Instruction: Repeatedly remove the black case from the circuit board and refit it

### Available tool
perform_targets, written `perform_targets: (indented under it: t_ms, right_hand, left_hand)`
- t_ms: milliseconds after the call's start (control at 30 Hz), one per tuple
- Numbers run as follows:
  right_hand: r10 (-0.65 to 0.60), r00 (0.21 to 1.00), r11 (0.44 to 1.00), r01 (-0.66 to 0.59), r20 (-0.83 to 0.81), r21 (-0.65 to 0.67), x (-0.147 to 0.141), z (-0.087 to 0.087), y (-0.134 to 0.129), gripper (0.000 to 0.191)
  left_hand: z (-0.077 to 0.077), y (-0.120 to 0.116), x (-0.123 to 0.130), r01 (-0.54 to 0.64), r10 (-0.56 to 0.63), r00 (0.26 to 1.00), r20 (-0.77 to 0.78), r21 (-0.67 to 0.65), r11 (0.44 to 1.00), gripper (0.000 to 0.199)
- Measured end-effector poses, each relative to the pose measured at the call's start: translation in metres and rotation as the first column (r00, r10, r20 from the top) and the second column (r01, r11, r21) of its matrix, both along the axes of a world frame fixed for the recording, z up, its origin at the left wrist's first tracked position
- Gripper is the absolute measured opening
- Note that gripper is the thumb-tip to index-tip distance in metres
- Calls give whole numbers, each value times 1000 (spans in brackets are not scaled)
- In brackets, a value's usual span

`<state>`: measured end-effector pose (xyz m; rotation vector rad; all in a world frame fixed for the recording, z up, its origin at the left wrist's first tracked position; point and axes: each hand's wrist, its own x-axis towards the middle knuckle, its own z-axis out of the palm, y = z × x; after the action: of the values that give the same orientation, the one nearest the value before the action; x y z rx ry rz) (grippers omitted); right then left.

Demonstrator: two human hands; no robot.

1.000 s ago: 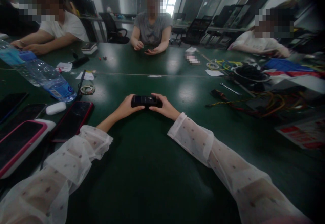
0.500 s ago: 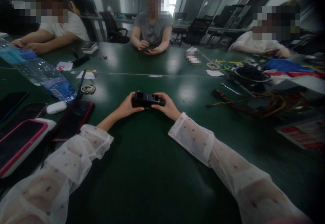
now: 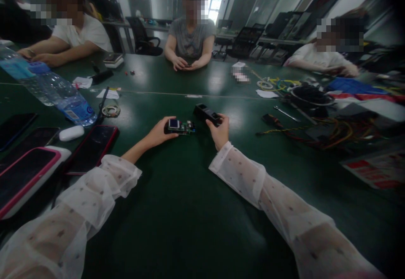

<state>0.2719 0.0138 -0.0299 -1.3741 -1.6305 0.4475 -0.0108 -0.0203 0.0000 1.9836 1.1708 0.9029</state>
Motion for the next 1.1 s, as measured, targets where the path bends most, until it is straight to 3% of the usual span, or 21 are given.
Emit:
perform_targets:
  t_ms: [100,300,433,567,800,933,1100]
  right_hand:
    - [-167,980,986,167,-106,-11,-3,-1,-1,53]
    - [-209,977,978,208,-38,-11,-6,3,-4,54]
    - [-213,977,976,212,-17,-45,-7,7,-6,59]
    - [-201,979,978,199,-31,-55,-8,9,-8,57]
    - [-195,979,981,193,-64,-36,-8,9,-8,59]
    - [-141,986,990,143,-85,11,-8,7,-5,56]
    - [-68,996,997,70,-64,24,-11,8,-5,51]
  left_hand:
    - [4,-2,1,4,-4,1000,-4,-15,1000,70]
    - [4,-3,1,23,-23,999,-35,15,1000,71]
    - [1,-3,3,-64,84,986,-143,135,989,86]
    - [1,-12,2,-177,242,913,-328,214,961,90]
    - [2,-39,-10,-98,211,851,-480,248,964,65]
    - [6,-44,-9,-57,170,852,-496,234,970,62]
    - [7,-45,-8,-83,216,852,-477,286,955,65]
